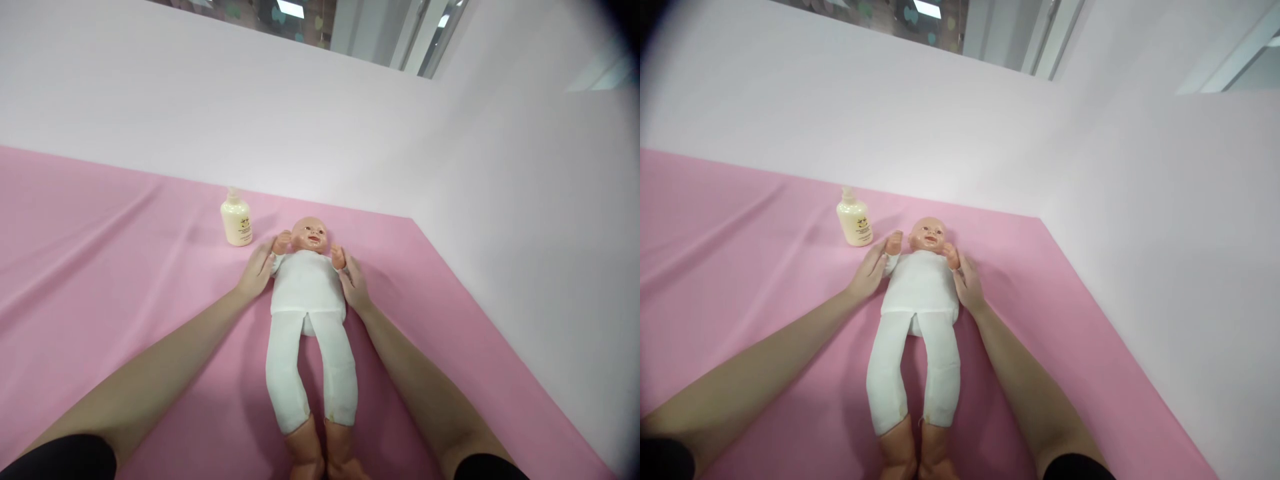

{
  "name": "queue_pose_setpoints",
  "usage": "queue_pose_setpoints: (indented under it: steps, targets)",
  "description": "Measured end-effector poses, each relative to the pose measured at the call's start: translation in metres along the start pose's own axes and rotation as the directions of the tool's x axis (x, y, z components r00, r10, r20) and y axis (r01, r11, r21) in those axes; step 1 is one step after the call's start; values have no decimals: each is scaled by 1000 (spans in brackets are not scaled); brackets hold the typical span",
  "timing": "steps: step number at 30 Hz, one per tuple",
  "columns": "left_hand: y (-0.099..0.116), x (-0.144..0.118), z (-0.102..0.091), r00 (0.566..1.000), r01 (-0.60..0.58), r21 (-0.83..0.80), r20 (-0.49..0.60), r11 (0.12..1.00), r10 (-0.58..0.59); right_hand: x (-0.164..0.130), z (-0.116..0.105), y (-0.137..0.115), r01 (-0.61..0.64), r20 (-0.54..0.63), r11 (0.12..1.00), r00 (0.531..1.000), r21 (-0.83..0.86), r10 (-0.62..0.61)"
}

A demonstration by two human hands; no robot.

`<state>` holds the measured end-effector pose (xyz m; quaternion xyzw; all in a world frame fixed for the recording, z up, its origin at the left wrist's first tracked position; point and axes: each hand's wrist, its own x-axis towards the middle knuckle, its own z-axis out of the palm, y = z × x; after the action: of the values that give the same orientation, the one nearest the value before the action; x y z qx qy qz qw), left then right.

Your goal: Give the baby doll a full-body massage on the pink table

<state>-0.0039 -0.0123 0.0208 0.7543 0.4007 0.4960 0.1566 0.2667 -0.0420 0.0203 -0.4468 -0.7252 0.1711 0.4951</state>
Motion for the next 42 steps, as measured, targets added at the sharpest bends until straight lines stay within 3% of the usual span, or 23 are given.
queue_pose_setpoints:
  steps: [4,6,10,14,18,21,24,26,30,32,38,42]
  targets:
    - [7,1,1,979,-80,140,198,987,51,0,0,3,67,64,993,996,-98,-61]
    - [8,1,1,974,-99,168,220,981,61,0,0,2,68,63,992,996,-107,-61]
    - [6,-1,2,994,-8,123,109,992,-6,0,2,0,21,3,999,1000,-50,-21]
    - [-3,-1,4,988,143,-81,-40,986,-147,3,2,-4,-37,-138,987,989,157,59]
    - [-14,1,5,944,241,-278,-154,930,-291,8,0,2,-65,-278,945,947,322,160]
    - [-20,2,5,886,295,-349,-249,890,-392,10,-3,11,-153,-359,910,884,386,301]
    - [-23,2,4,866,328,-364,-254,872,-431,11,-4,15,-216,-392,885,835,412,386]
    - [-20,2,4,890,307,-329,-233,893,-392,11,-4,11,-206,-385,891,845,404,370]
    - [-8,2,3,974,168,-178,-123,970,-191,10,-2,-2,-77,-280,947,945,313,170]
    - [-3,1,3,994,86,-70,-65,994,-91,8,-1,-4,-43,-200,967,975,250,95]
    - [-3,-1,3,984,-114,210,159,971,81,2,2,0,60,-26,994,998,-93,-63]
    - [-3,-1,6,957,-214,256,251,943,149,2,2,1,114,29,981,993,-158,-111]
